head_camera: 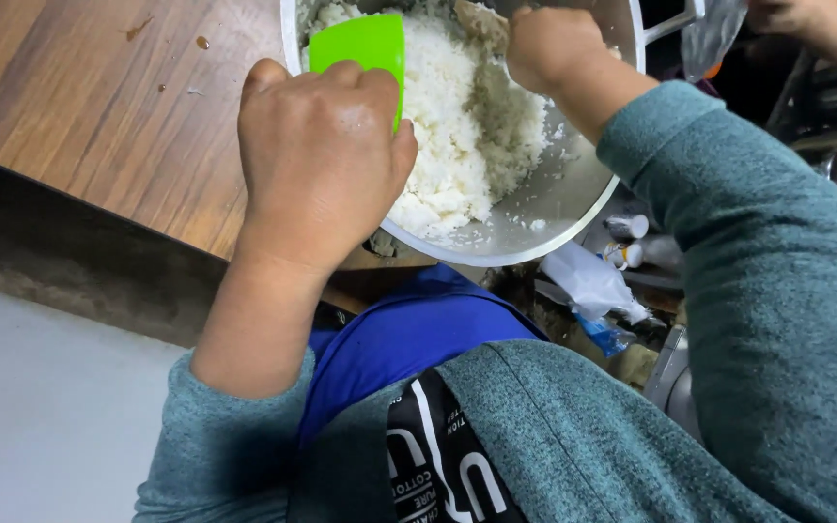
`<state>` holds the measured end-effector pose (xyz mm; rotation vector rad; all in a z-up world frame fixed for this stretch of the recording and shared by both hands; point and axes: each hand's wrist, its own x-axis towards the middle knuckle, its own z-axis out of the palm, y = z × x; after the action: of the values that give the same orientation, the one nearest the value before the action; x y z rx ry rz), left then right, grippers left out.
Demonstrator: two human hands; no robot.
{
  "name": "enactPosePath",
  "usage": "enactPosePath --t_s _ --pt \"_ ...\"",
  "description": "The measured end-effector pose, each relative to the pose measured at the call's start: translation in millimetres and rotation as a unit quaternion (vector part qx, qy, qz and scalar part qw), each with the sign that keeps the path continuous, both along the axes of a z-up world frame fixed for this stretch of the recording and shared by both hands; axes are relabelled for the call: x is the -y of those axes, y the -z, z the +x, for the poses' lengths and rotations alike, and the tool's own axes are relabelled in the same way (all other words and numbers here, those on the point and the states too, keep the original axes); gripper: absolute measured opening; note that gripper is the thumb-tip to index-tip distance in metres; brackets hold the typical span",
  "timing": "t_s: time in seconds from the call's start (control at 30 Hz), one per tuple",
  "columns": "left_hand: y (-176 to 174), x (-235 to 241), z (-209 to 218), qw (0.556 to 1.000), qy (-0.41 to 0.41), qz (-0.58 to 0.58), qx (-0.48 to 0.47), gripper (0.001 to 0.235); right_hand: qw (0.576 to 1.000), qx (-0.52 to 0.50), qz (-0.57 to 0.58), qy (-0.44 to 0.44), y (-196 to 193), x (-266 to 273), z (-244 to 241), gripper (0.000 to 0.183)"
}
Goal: Mixing and fluffing a large pot of cooked white rice using a wooden paddle and a plastic cup
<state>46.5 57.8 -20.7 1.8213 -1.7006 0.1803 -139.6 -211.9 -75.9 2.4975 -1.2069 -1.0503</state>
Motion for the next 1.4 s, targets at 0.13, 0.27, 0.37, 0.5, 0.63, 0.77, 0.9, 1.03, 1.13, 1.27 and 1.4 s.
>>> enactPosePath --t_s 0.13,0.27,0.37,0.5,0.63,0.77,0.9,1.03,1.13,1.27,1.4 --pt "-2.9 5.0 -1.7 1.0 -0.003 -0.005 -0.004 0.026 0.986 0.054 0.065 0.144 -8.0 -12.8 0.6 0.041" --pt "-3.7 4.8 -2.4 1.0 -0.001 0.006 -0.006 0.029 0.986 0.073 0.067 0.131 20.9 2.9 -18.8 0.038" --pt "-2.9 4.8 -2.4 1.0 -0.008 0.001 0.003 0.027 0.984 0.091 0.084 0.129 44.8 13.6 -31.7 0.036" --pt "-5.2 4.8 -4.0 1.0 -0.012 -0.008 0.004 0.024 0.981 0.103 0.123 0.107 65.0 21.7 -43.3 0.038" --pt "-5.4 3.4 -4.6 1.0 -0.014 0.003 0.003 0.026 0.974 0.079 0.148 0.154 44.4 2.4 -31.8 0.036" --pt "-5.8 3.2 -5.4 1.0 -0.019 0.009 0.007 0.027 0.968 0.048 0.174 0.174 37.0 -11.0 -23.6 0.037" --pt "-7.8 2.8 -4.5 1.0 -0.016 0.01 -0.001 0.026 0.956 0.03 0.21 0.204 14.9 -37.1 -4.7 0.037" --pt "-7.2 2.5 -3.5 1.0 -0.022 0.013 -0.005 0.027 0.943 0.004 0.251 0.218 4.9 -55.6 11.8 0.036" --pt "-7.0 2.7 -4.3 1.0 -0.023 0.012 -0.005 0.026 0.939 0.008 0.261 0.222 27.8 -47.5 -3.2 0.043" --pt "-3.8 1.2 -1.3 1.0 -0.025 0.012 0.013 0.024 0.959 0.002 0.239 0.154 -9.5 -69.4 6.7 0.047" --pt "-1.2 -1.4 3.2 0.999 -0.025 0.025 0.035 0.029 0.98 -0.019 0.181 0.077 -58.2 -88.7 14.8 0.038"
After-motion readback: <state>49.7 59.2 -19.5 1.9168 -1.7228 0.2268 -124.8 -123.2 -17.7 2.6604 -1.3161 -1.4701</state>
